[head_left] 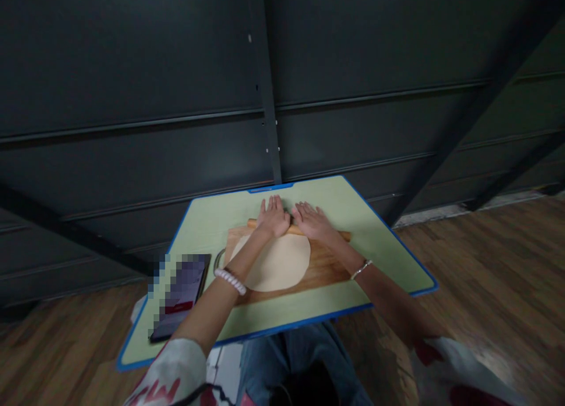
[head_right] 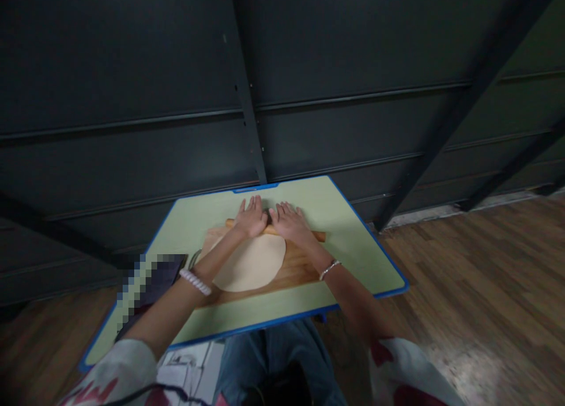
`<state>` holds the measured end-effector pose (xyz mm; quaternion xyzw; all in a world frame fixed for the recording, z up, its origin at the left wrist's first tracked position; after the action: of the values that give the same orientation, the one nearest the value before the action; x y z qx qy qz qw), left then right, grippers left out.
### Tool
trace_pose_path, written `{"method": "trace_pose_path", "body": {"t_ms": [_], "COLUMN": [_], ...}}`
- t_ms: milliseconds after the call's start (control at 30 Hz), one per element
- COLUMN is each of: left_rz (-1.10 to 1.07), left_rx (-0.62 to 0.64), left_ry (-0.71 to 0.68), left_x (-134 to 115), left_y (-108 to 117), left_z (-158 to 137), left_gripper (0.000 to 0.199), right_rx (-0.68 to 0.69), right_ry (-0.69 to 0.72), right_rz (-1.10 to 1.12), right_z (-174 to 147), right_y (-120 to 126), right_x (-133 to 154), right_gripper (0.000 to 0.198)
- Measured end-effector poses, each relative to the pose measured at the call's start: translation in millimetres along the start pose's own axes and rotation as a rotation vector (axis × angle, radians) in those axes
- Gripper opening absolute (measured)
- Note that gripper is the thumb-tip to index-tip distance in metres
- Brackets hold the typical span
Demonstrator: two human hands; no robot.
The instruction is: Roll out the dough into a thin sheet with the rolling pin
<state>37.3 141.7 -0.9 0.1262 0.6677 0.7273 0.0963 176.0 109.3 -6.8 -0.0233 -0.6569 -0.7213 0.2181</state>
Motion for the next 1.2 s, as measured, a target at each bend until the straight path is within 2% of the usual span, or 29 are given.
{"method": "trace_pose_path", "body": {"t_ms": [167,400,567,733,933,1067,1200], "left_rz": [0.038,-0.069,-0.111,-0.096,-0.134,-0.112,-0.095], "left_rx": [-0.122,-0.169,-0.233,-0.225,-0.18,-0.147,-0.08], "left_ry": [-0.039,-0.103,-0.214,-0.245,-0.262,-0.212,-0.109], "left_x": [-0.9,4.2,14.1,21.5,27.2,22.8,9.1], "left_y": [0.2,1.5,-5.6,-6.7,-3.8,-4.5,-2.6], "left_z": [-30.7,-68.4,-103.1,-132.3,-163.7,-179.3,-177.3], "left_gripper": [0.061,0.053,0.051,0.05,0.054,0.055,0.055], "right_rx": [-0.151,-0.239,-0.321,-0.253,-0.129,-0.11,-0.122], "right_ry": [0.053,0.094,0.09,0.088,0.144,0.196,0.213], "right_rz": [-0.05,-0.054,-0.053,-0.197,-0.231,-0.21,-0.244], "right_z": [-24.2,-58.6,-90.4,-114.7,-131.0,-142.6,-152.2], "right_y": [-4.9,-9.5,-17.7,-8.8,3.2,6.0,3.5], "right_x": [19.1,43.4,68.8,92.0,96.3,93.8,94.1], "right_gripper": [0.054,0.053,0.052,0.04,0.038,0.041,0.045]}}
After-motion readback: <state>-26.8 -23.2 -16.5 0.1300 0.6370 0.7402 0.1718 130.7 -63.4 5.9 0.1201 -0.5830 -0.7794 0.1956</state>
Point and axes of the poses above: each hand's wrist, its own z-axis towards the middle knuckle, its own y-axis out of the back of the hand, x = y × z, the point moved 1 cm from there along z, towards the middle knuckle, and after that the axes turned 9 degrees about z, right-handed, at the moved point
